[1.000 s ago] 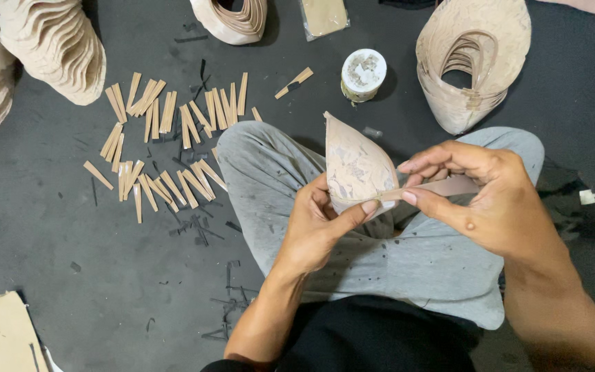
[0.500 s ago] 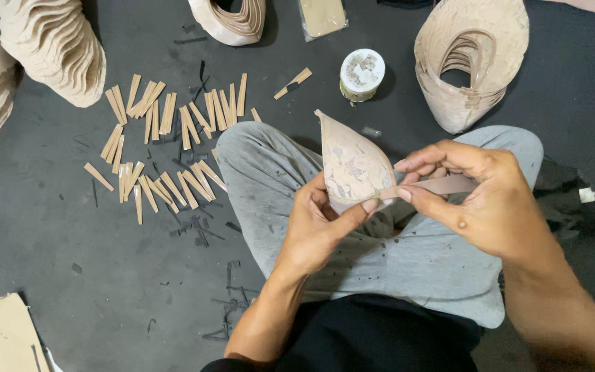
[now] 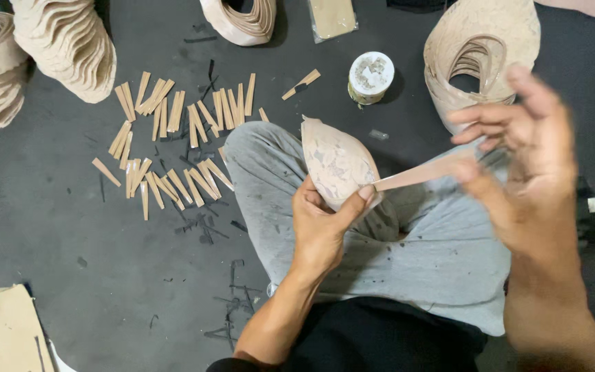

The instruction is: The person sits on the floor and joins fabric shoe upper pieces, pressing the seams together and securing them with wooden clothespin clips placed one at a time along the edge. They work on several upper pieces in turn, then set a finished piece aside with the stack of completed uppers.

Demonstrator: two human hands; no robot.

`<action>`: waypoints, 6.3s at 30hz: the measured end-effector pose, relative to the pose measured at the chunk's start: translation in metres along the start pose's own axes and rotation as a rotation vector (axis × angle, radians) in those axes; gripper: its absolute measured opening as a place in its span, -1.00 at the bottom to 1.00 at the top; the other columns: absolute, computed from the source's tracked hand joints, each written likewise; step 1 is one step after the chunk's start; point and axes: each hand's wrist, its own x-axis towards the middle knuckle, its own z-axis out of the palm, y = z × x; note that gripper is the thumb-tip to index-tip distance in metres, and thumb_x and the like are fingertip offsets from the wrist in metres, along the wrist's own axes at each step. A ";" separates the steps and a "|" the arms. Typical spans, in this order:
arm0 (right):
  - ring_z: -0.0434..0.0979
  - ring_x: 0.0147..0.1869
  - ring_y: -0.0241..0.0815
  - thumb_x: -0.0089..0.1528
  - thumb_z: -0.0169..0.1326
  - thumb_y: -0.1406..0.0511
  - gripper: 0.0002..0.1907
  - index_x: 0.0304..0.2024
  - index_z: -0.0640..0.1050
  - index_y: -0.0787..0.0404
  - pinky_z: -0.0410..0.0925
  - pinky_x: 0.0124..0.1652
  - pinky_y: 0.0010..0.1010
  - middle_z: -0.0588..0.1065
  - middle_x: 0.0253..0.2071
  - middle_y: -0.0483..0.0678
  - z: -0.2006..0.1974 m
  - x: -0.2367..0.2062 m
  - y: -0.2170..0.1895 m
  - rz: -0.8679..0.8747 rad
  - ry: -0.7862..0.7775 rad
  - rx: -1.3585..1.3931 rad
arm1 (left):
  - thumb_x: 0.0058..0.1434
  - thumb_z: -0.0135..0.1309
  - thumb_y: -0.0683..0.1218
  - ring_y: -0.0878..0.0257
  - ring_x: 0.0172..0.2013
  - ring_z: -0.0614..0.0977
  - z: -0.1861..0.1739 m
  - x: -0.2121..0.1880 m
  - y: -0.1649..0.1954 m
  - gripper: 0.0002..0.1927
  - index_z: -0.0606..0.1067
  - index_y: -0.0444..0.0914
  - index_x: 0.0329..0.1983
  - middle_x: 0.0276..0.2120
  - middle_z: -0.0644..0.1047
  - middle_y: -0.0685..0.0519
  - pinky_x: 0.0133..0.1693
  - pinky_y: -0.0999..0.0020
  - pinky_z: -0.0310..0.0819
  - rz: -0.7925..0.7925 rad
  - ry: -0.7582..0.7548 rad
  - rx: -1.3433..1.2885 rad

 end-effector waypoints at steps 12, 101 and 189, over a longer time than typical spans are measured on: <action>0.62 -0.15 -0.15 0.21 0.25 0.59 0.05 0.61 -0.03 0.30 0.41 0.01 -0.45 0.59 -0.28 0.15 0.047 -0.021 0.014 0.185 0.135 0.326 | 0.12 0.29 -0.34 0.27 -0.19 0.69 0.007 0.001 -0.010 -0.68 0.53 -0.41 -0.06 -0.18 0.66 -0.03 -0.07 0.34 0.62 -0.040 0.015 0.023; 0.72 0.00 -0.18 0.12 0.32 0.51 -0.14 0.41 0.23 0.38 0.50 0.04 -0.42 0.51 0.24 0.16 0.042 0.006 -0.024 0.112 0.060 -0.167 | 0.25 0.23 -0.33 0.27 -0.15 0.66 0.001 0.014 -0.028 -0.75 0.53 -0.41 0.00 -0.15 0.64 -0.01 -0.04 0.36 0.58 0.014 -0.003 -0.071; 0.60 0.25 -0.01 0.15 0.35 0.13 -0.45 0.11 0.57 0.24 0.46 0.13 -0.14 0.57 0.13 0.13 0.024 -0.030 -0.032 -0.088 -0.657 0.229 | 0.36 0.07 -0.23 0.31 -0.32 0.64 -0.074 -0.007 -0.041 -0.85 0.60 -0.43 -0.14 -0.27 0.65 -0.02 -0.21 0.42 0.55 -0.141 0.146 -0.081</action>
